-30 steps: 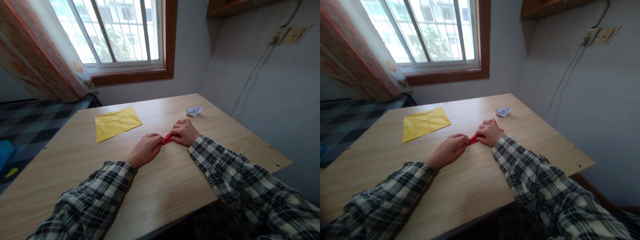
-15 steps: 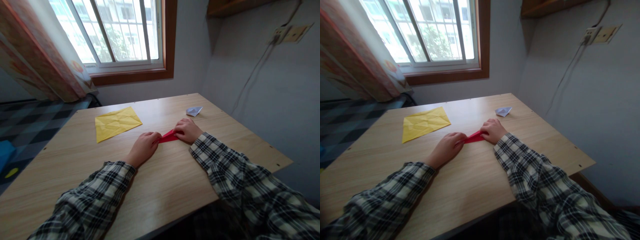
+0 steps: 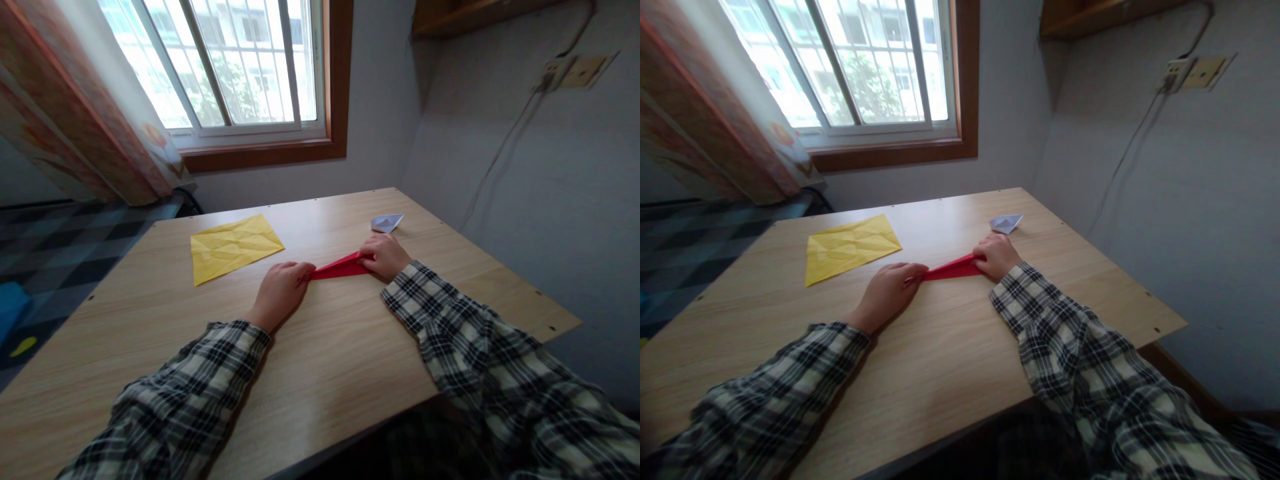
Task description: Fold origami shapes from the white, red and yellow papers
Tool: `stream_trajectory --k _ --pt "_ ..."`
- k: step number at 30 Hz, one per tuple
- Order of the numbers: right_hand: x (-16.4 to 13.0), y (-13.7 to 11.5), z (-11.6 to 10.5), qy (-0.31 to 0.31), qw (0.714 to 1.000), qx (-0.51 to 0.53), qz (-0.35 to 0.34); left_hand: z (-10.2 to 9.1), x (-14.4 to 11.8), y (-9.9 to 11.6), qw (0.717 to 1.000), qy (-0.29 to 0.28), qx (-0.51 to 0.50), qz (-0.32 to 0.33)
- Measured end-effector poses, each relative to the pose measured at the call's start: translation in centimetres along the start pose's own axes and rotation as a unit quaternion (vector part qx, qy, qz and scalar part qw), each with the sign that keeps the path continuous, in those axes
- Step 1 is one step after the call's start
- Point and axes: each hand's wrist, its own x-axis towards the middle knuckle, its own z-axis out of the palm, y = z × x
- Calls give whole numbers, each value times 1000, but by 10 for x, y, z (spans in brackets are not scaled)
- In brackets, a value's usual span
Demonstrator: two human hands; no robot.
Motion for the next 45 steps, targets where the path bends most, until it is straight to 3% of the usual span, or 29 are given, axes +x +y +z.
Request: stream_trajectory --k 8,16,23,30,35,40,45 --pt "1 4 5 62 995 74 -32 0 0 -2 1000 18 24 2" --pt "3 8 4 61 995 76 -33 -1 2 -3 997 59 41 -22" --pt "3 17 1 83 995 56 1 -1 1 -5 996 59 63 -37" --pt "-1 29 -11 193 978 37 72 5 1 -13 990 121 8 -75" --pt "-2 30 -16 248 958 24 145 8 1 -16 988 129 -20 -79" --pt "-3 22 -11 212 958 26 192 10 1 -16 990 115 -33 -72" --pt "-1 19 3 90 976 60 191 10 1 -14 992 95 -33 -73"
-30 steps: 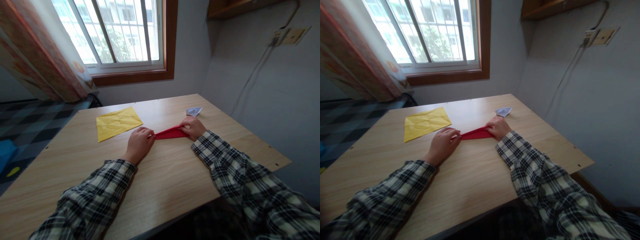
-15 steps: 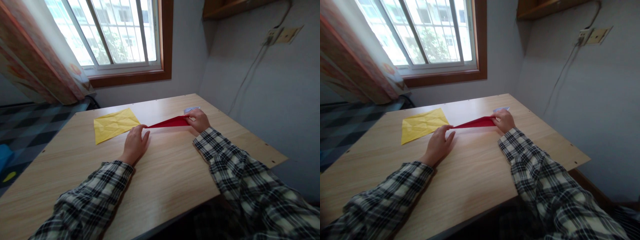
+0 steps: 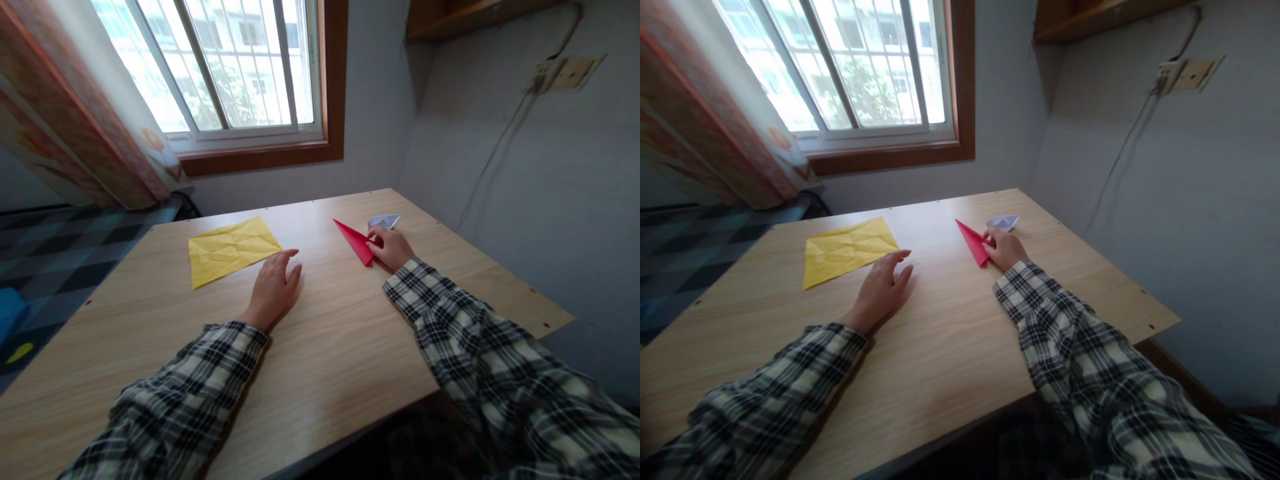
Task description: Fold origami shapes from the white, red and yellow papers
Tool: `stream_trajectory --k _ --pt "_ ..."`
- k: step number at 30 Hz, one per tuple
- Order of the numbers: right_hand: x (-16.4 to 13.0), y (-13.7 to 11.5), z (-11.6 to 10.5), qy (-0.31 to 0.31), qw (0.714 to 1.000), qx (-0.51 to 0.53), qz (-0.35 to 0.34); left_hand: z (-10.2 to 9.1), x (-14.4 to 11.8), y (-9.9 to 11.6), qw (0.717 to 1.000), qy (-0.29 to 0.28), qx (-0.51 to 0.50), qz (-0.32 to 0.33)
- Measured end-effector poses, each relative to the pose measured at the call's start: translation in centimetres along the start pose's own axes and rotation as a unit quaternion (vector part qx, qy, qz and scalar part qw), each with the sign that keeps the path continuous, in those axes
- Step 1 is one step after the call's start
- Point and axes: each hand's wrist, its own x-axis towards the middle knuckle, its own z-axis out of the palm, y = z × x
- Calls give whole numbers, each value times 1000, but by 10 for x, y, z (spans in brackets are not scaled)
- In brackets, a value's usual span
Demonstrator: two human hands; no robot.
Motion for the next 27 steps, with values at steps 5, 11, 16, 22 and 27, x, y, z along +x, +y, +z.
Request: stream_trajectory --k 5,11,16,22,27 --pt "4 -5 10 -46 997 -48 41 -1 1 3 1000 -12 -6 -8" --pt "17 -9 17 -44 991 -96 78 -1 2 5 1000 -18 -3 -5" --pt "31 0 27 -16 991 -100 84 -1 1 6 1000 -22 -1 -4" --pt "41 17 38 32 994 -73 74 1 0 5 1000 -26 -2 8" --pt "45 27 46 67 996 -31 56 1 0 5 1000 -26 -2 10"
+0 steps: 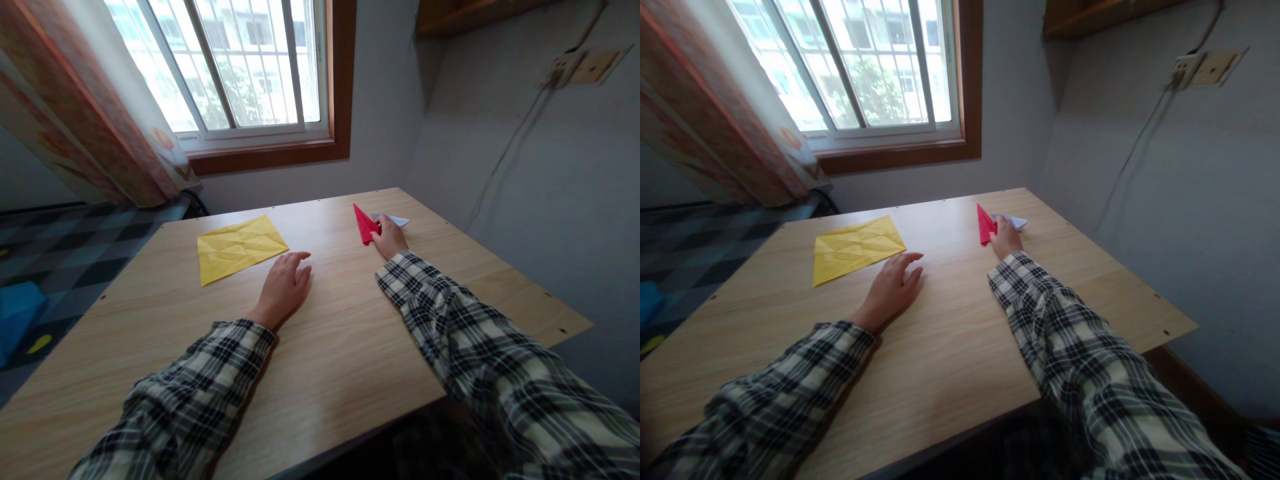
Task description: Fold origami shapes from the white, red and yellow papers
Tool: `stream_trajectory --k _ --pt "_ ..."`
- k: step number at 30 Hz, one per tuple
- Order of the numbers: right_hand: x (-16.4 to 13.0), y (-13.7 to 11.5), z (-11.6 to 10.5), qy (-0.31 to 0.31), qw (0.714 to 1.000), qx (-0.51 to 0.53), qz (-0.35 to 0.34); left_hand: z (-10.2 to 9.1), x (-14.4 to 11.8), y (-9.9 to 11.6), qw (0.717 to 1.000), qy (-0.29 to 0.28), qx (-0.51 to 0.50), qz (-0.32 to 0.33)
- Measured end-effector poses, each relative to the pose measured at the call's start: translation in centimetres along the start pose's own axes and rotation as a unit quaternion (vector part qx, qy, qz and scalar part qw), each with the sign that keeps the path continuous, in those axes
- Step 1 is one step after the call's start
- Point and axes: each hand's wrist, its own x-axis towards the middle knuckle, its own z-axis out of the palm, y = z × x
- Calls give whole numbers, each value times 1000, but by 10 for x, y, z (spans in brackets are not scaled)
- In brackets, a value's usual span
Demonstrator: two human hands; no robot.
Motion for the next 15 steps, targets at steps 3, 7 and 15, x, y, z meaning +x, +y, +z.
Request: stream_trajectory --k 3,7,15 --pt "2 5 4 6 1000 20 -5 -1 0 1 1000 -1 -1 3" --pt "4 9 8 3 999 45 -20 -2 -1 3 1000 0 -1 4" --pt "-2 -1 4 63 993 70 -66 -2 0 2 1000 -7 -4 7"
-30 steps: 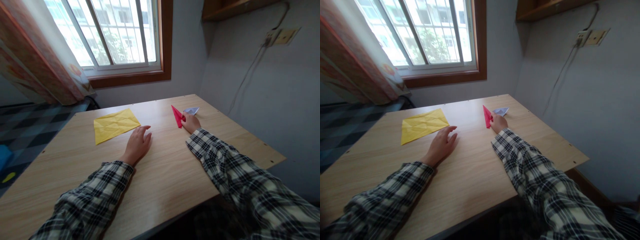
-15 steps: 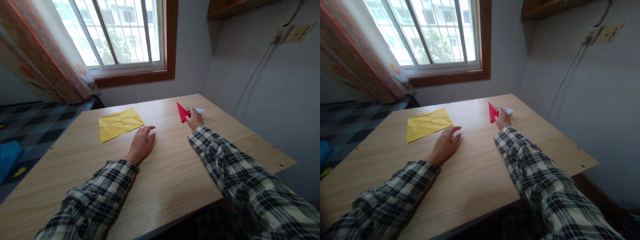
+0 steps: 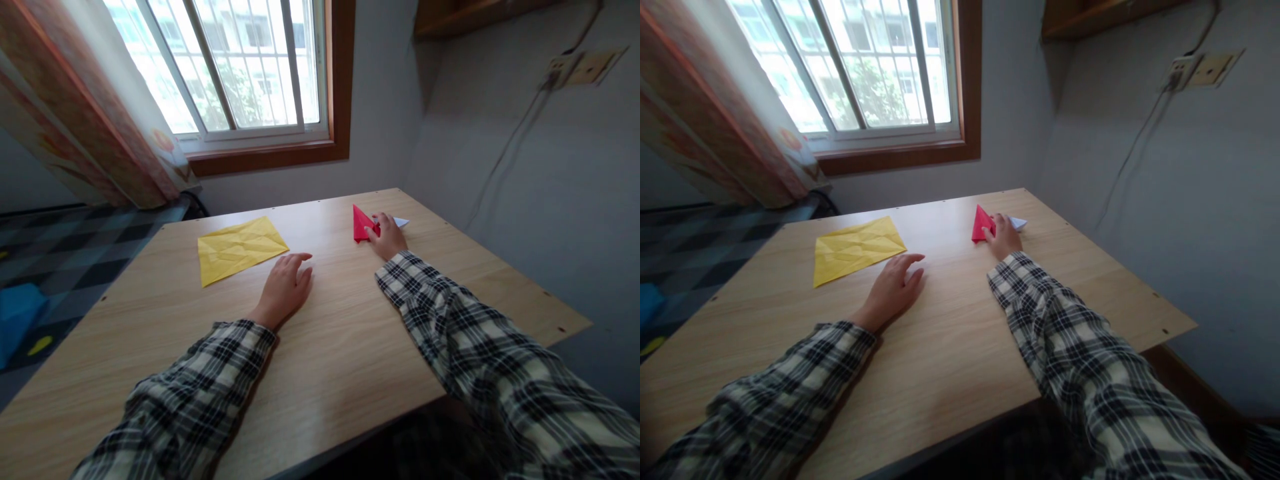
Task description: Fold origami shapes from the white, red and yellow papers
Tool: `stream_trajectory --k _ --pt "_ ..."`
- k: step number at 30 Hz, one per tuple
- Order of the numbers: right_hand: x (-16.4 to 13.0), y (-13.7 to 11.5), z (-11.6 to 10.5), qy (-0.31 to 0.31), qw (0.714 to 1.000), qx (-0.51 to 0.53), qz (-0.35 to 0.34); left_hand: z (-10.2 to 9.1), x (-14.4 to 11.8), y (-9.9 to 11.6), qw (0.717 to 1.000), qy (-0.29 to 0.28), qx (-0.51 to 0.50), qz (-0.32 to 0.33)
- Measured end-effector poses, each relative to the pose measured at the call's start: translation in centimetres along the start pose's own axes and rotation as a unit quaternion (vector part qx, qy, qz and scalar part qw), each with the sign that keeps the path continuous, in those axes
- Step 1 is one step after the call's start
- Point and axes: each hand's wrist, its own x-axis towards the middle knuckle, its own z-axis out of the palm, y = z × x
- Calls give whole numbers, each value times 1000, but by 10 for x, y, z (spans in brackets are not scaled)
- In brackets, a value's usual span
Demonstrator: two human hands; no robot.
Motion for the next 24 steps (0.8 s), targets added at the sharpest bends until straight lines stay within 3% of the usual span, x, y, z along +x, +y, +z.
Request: stream_trajectory --k 5,12,17,22,24 --pt "-4 -14 -10 -9 999 -40 -7 1 0 -1 1000 -5 0 0" --pt "-13 -38 -24 -91 992 -66 -55 -4 3 -9 1000 -7 15 0" --pt "-21 -51 -25 -140 987 -27 -75 -17 5 -41 996 6 84 -27" --pt "-31 -59 -27 -144 988 -9 -45 -30 2 -84 979 13 165 -118" --pt "-35 -62 -29 -141 989 2 -43 -35 1 -94 971 -9 181 -156"
